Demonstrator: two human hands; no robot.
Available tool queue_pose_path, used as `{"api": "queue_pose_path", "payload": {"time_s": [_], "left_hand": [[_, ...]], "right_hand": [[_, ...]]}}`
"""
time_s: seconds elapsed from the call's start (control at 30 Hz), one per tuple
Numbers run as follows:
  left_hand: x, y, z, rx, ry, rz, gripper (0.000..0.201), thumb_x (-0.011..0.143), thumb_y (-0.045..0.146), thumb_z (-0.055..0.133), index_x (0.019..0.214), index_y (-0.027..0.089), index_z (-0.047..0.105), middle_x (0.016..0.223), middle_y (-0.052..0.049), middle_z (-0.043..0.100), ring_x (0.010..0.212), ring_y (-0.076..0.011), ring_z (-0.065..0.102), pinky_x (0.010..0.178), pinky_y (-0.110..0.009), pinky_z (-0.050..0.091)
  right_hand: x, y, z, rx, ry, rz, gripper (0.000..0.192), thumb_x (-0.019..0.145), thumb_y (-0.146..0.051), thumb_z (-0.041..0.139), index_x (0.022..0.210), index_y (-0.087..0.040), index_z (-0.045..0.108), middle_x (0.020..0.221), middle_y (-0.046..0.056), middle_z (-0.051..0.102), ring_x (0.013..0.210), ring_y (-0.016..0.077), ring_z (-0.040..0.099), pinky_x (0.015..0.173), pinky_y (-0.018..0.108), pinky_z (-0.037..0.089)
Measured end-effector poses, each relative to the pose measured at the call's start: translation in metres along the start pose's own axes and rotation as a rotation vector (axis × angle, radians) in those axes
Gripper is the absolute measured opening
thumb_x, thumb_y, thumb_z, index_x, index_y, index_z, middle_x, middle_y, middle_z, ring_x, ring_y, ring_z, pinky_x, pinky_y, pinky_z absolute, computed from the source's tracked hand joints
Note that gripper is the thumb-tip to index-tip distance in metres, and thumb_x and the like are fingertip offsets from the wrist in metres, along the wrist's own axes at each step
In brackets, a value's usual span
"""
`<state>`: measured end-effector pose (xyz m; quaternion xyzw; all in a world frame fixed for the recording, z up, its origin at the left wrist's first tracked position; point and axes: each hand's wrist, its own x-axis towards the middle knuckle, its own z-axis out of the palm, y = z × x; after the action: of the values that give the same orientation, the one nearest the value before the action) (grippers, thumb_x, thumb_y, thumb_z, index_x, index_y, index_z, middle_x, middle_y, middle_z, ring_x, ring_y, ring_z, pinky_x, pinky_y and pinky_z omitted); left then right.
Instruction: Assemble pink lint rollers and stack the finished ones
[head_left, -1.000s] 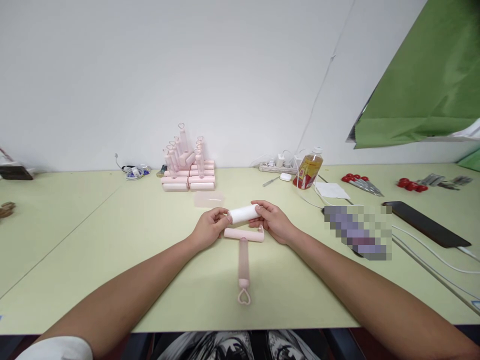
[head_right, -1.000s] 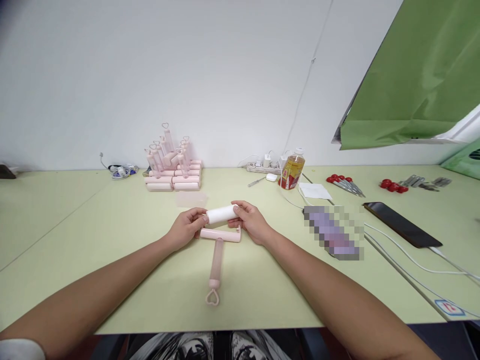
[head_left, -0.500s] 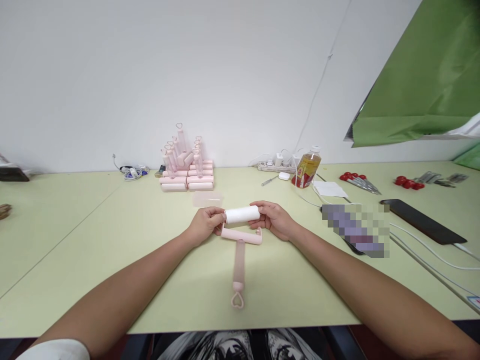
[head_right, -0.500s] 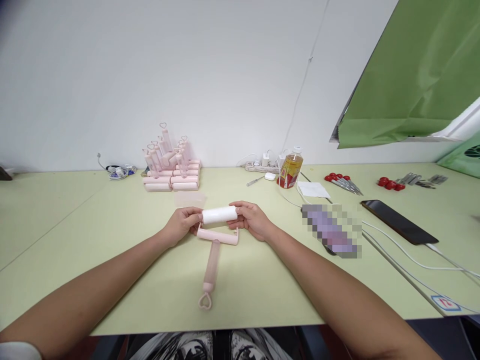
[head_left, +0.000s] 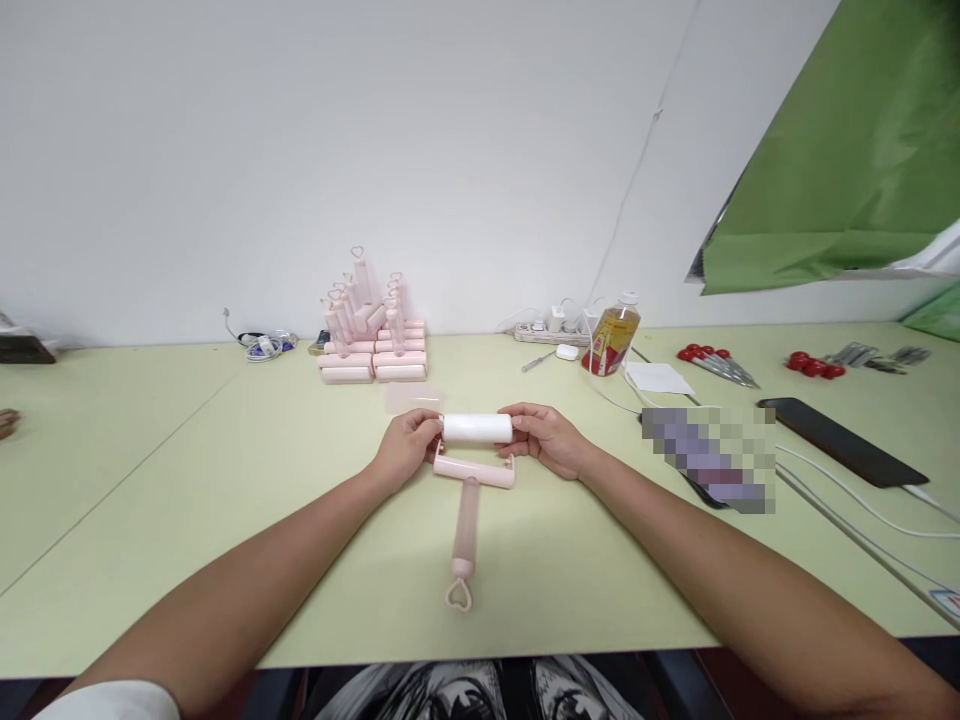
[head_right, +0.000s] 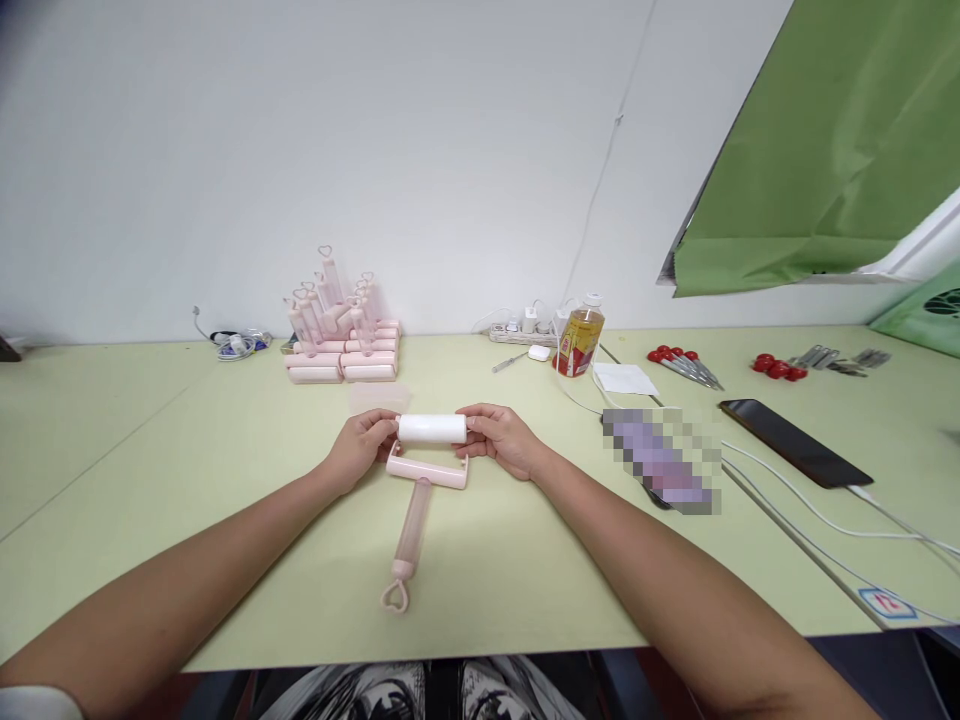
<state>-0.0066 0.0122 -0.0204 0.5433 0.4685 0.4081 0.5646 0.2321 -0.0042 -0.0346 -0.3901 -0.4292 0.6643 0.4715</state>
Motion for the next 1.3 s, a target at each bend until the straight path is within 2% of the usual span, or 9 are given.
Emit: {"api": "queue_pose_path", "payload": {"time_s": [0.43, 0.83, 1.0, 1.13, 1.3], "left_hand": [[0.0014, -0.003, -0.0019, 0.009, -0.003, 0.032, 0.023, 0.07, 0.034, 0.062, 0.084, 0.016, 0.062, 0.061, 0.001, 0.061, 0.058, -0.0146, 0.061, 0.051, -0.023, 0.047], [-0.0009, 0.0002, -0.0003, -0.012, -0.017, 0.025, 0.023, 0.069, 0.035, 0.066, 0.08, 0.017, 0.058, 0.061, 0.001, 0.061, 0.056, -0.0136, 0.06, 0.051, -0.023, 0.046], [-0.0001, -0.0001, -0.0007, -0.042, -0.024, 0.02, 0.021, 0.068, 0.033, 0.066, 0.075, 0.018, 0.053, 0.062, 0.0, 0.063, 0.057, -0.014, 0.061, 0.049, -0.022, 0.044], [0.001, -0.0015, -0.0022, -0.052, -0.062, 0.031, 0.021, 0.068, 0.03, 0.066, 0.073, 0.019, 0.049, 0.059, 0.001, 0.062, 0.054, -0.0127, 0.059, 0.048, -0.021, 0.044], [0.0017, -0.0013, -0.0033, -0.067, -0.066, 0.024, 0.024, 0.07, 0.031, 0.063, 0.088, 0.019, 0.053, 0.068, 0.001, 0.064, 0.056, -0.0132, 0.062, 0.049, -0.022, 0.047]], "right_hand": [[0.0004, 0.0019, -0.0013, -0.012, -0.017, -0.037, 0.021, 0.071, -0.018, 0.073, 0.09, -0.014, 0.065, 0.084, 0.004, 0.068, 0.068, 0.0176, 0.071, 0.064, 0.032, 0.063], [-0.0019, -0.0006, 0.0024, -0.075, -0.014, -0.037, 0.017, 0.069, -0.013, 0.064, 0.086, -0.017, 0.062, 0.078, 0.0, 0.065, 0.064, 0.0152, 0.068, 0.059, 0.029, 0.06], [-0.0004, -0.0025, 0.0012, 0.012, 0.018, 0.022, 0.026, 0.066, -0.008, 0.055, 0.089, -0.017, 0.065, 0.084, 0.003, 0.065, 0.074, 0.0176, 0.068, 0.071, 0.038, 0.061], [-0.0012, -0.0037, 0.0023, 0.023, 0.056, 0.029, 0.036, 0.058, -0.003, 0.053, 0.087, -0.017, 0.068, 0.088, 0.004, 0.066, 0.083, 0.0185, 0.066, 0.077, 0.038, 0.06], [-0.0037, -0.0048, 0.0016, 0.057, 0.019, 0.013, 0.036, 0.058, -0.001, 0.06, 0.089, -0.018, 0.07, 0.095, 0.003, 0.068, 0.091, 0.0181, 0.065, 0.086, 0.039, 0.058]]}}
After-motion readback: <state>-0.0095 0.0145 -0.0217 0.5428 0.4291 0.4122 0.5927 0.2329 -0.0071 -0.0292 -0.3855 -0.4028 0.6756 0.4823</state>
